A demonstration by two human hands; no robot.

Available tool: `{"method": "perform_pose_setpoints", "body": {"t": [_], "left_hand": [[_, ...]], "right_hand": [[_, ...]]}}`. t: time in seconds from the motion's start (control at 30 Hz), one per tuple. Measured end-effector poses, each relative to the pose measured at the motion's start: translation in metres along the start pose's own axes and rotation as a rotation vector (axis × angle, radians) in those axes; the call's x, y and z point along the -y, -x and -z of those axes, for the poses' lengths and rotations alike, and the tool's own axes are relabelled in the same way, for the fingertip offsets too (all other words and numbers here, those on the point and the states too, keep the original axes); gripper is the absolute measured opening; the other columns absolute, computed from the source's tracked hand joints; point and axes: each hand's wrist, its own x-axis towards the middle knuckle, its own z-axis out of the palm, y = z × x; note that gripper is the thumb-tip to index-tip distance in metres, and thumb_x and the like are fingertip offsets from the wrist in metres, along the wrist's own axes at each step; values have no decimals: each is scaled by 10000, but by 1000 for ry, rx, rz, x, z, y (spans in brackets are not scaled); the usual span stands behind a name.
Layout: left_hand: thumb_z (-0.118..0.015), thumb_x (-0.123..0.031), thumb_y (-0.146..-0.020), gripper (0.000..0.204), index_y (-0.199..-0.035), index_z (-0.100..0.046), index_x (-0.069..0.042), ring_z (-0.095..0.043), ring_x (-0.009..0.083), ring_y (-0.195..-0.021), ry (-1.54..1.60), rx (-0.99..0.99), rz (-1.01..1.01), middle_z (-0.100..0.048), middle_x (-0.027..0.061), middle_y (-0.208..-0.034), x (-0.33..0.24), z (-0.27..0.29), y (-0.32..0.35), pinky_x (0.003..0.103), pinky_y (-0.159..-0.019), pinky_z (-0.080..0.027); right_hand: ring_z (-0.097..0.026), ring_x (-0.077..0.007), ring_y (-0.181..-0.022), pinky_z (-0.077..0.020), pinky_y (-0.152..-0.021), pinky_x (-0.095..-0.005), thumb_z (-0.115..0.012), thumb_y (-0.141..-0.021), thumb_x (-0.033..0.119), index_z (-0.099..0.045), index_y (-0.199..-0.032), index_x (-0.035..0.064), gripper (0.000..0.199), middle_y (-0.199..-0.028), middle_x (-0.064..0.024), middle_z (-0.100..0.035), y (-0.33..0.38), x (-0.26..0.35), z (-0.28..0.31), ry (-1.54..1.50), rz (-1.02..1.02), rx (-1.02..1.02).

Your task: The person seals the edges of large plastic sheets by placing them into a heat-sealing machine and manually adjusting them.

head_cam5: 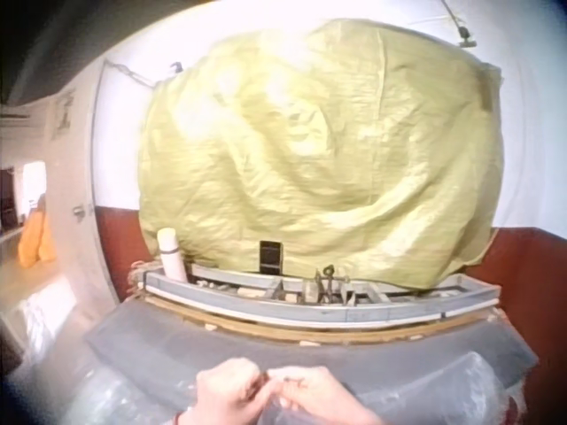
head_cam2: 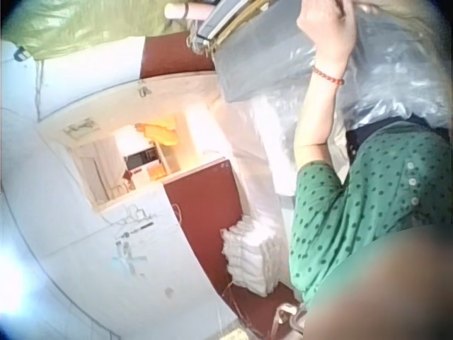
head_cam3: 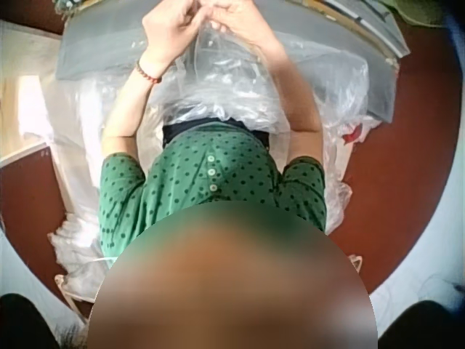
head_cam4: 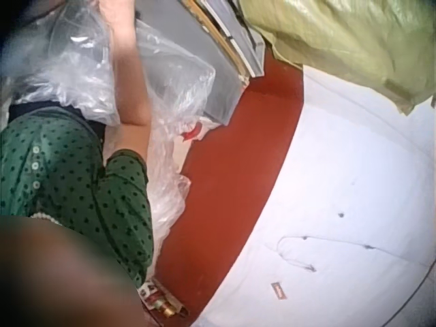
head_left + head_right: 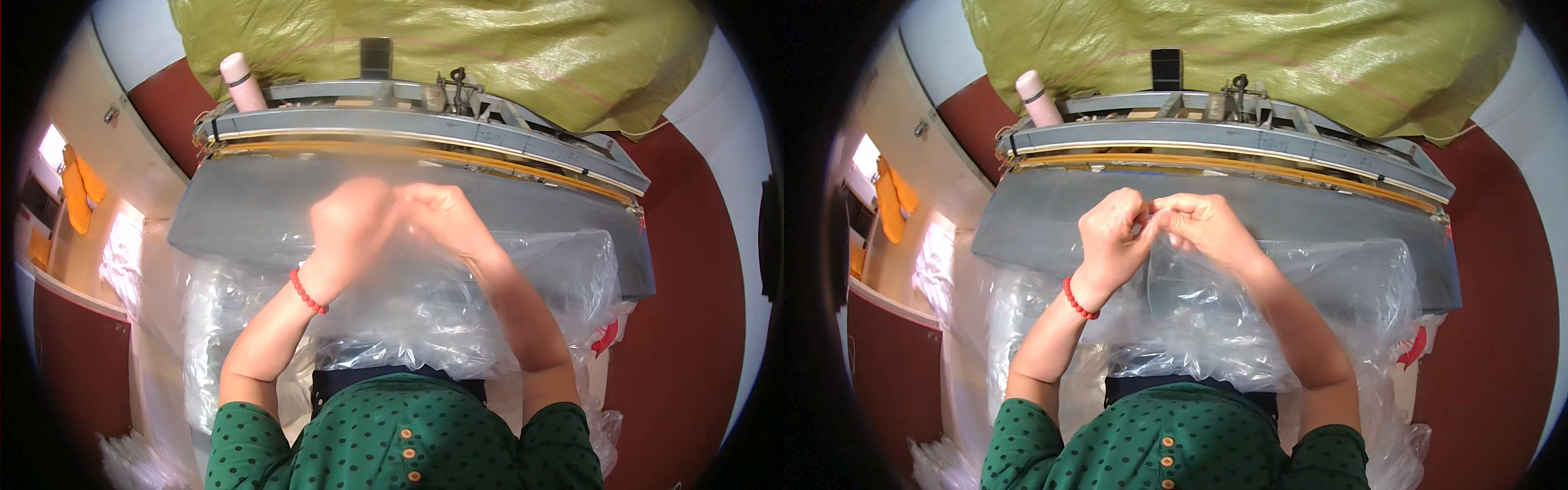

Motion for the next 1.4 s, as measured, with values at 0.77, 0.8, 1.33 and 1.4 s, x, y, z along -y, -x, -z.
{"method": "perform_pose_setpoints", "body": {"t": [0.77,0.8,1.33,1.4], "left_hand": [[-613,-183,-790,328,-1062,-538,-17,-602,340,-841,-778,-294,636,-628,194,-918,335,221,74,398,-744,-469],[-618,-251,-802,392,-1116,-534,-32,-561,343,-976,-678,-47,850,-589,197,-1056,337,196,82,385,-816,-448],[-594,-309,-887,404,-1133,-584,11,-621,241,-957,-430,237,859,-641,169,-1063,329,84,47,324,-824,-473],[-551,-192,-926,239,-1061,-610,-3,-562,90,-811,-60,325,818,-637,43,-940,258,12,18,231,-738,-439]], "right_hand": [[-587,-320,-794,-449,-725,-403,-456,-943,392,-613,-971,-3,426,-876,-179,-640,295,-91,461,1331,-293,-1496],[-580,-356,-813,-446,-721,-427,-437,-945,403,-607,-988,11,429,-894,-194,-633,306,-87,462,1372,-368,-1502],[-622,-315,-903,-491,-754,-426,-425,-927,304,-650,-1106,222,299,-1027,-105,-642,298,-79,436,1771,-616,-1391],[-625,-320,-885,-491,-741,-436,-428,-923,309,-670,-1020,197,284,-987,-114,-650,294,-78,428,1767,-605,-1443]]}}
